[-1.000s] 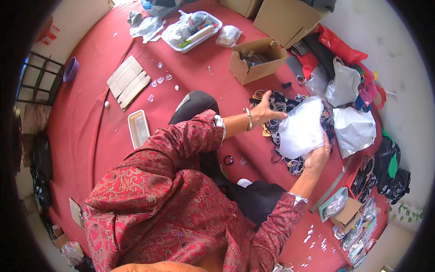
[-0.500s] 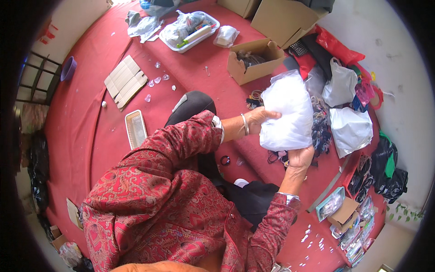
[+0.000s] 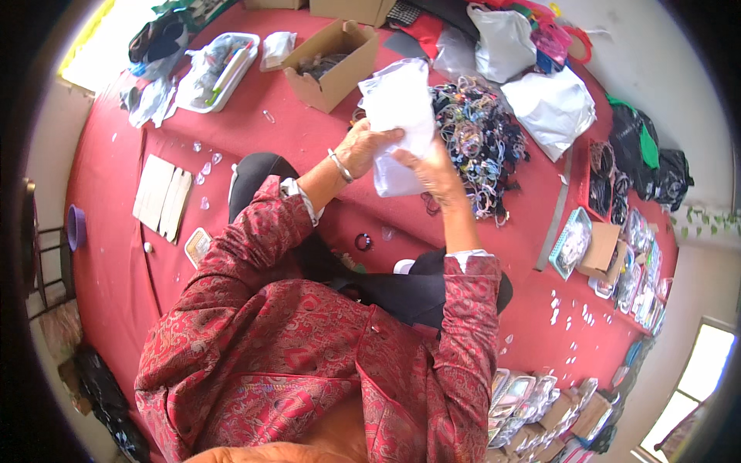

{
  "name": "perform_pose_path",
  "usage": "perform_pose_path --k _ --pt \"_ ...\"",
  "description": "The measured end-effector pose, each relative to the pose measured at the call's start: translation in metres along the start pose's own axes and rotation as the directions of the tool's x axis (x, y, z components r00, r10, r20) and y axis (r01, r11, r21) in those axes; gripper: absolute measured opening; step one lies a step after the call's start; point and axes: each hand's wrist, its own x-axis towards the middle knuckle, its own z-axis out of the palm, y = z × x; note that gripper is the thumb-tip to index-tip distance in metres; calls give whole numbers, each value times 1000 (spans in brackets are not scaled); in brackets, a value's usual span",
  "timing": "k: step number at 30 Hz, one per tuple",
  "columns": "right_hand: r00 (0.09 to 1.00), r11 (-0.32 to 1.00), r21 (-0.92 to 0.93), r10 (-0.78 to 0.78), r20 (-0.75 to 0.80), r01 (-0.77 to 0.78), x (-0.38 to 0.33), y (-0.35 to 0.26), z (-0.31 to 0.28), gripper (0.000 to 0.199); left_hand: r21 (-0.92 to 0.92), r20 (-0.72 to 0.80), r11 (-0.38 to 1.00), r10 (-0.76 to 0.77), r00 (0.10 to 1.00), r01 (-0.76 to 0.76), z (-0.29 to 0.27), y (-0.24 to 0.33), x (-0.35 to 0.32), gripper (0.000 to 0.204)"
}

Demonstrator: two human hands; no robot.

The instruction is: The person sits on a red floor mat and sorts through a large pile of hair accessories. They pick up items from the pile, place them into a clear plastic bag, and occasionally adjust the bag or the pile of accessories.

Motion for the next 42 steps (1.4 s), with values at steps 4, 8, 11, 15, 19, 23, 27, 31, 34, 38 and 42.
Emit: perform_pose_path --k 4,8,11,15,19,23,27,31,34,38,42 --pt "969 976 73 190 157 -203 -8 1 3 69 105 -16 981 -163 987 164 12 1 -2 23" --pt "971 958 166 225 77 -235 -5 11 -1 39 -95 79 982 -155 985 162 6 1 -4 22" --pt "981 974 117 194 -5 -192 -3 24 -14 33 45 -9 997 -67 998 67 10 14 -2 17" --pt "959 975 104 212 -188 -195 1 36 -36 25 263 -46 961 104 994 -88 -14 23 11 14" --pt "909 941 265 290 -300 -212 2 33 -42 27 447 -282 832 479 831 -329 -16 25 14 16" --pt "954 985 81 165 -250 -149 6 51 -30 25 847 496 -206 637 590 -490 11 31 -11 34" --pt "979 901 -408 190 69 -147 -1 55 -36 23 923 322 120 274 906 -365 9 5 -7 68" --pt "995 960 -259 97 -31 -102 -13 0 1 27 819 387 380 188 903 -430 -7 8 -9 47" --pt "990 980 -152 122 -67 -131 -6 14 -15 37 855 271 410 170 947 -319 -19 8 -1 35" --pt "981 983 -148 84 -172 -110 2 15 -19 45 888 178 336 380 907 -315 -22 -1 5 21" --pt "991 999 -8 -38 -131 38 -2 -1 -6 62 804 202 531 177 963 -267 -18 16 -1 20"
